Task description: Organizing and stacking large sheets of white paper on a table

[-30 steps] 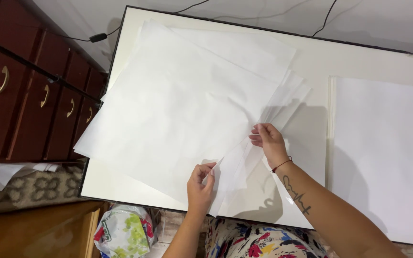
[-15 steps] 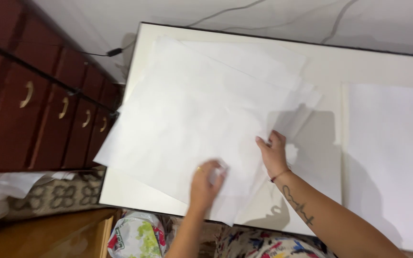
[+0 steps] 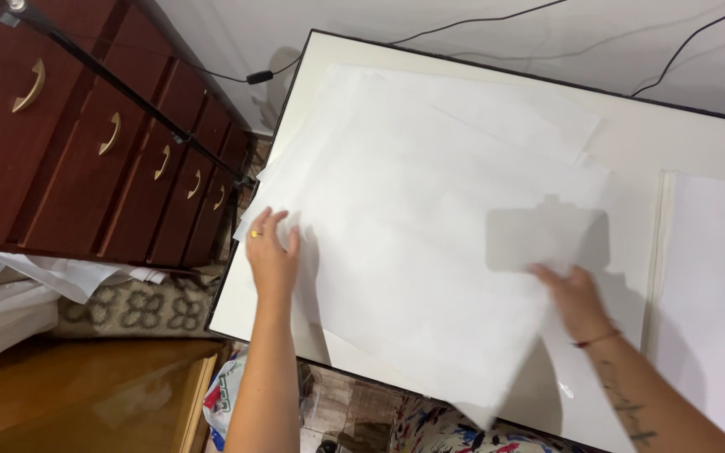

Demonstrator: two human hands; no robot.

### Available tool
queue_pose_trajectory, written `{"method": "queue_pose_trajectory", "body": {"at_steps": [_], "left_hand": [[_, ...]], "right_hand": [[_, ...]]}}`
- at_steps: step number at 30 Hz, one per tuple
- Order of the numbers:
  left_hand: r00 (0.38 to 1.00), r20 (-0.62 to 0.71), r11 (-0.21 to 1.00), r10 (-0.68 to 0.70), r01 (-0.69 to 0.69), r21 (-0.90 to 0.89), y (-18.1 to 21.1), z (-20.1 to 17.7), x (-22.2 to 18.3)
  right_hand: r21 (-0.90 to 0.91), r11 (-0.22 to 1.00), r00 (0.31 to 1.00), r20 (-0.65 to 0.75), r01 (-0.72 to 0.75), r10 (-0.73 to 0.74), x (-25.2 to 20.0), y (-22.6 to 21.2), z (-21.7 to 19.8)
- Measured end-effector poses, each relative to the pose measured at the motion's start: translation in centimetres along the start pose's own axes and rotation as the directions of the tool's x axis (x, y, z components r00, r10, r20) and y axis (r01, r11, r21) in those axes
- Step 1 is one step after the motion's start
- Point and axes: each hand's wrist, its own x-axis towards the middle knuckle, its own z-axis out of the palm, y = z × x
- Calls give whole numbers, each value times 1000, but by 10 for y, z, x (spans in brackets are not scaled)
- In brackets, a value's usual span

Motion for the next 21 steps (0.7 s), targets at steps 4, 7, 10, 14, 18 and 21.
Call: {"method": "queue_pose_trajectory", "body": {"at_steps": [4,7,10,14,18,21], "left_hand": [[996,72,998,59,-61,25,-13,42,-16],[973,47,972,225,-227,53,-21,75,-19],[997,49,997,63,-66,51,2,78,-13],[923,334,979,-190,206,-12,38,68,-2],[860,426,954,-281,300,24,62,59,-2],[839,462,939,-286,341,-39,37,75,3]], "right_hand": [[-79,970,967,-133,-230,218,14,9,-56],[-170,936,952,-66,-307,300,4,-2,-72],[-172,944,958,-95,-282,269,12,23,-76],[111,967,970,-64,-229,236,17,63,-78],[21,991,981,-147,-129,130,30,120,-88],[-44,987,967,-213,-152,139,5,68,-76]]}}
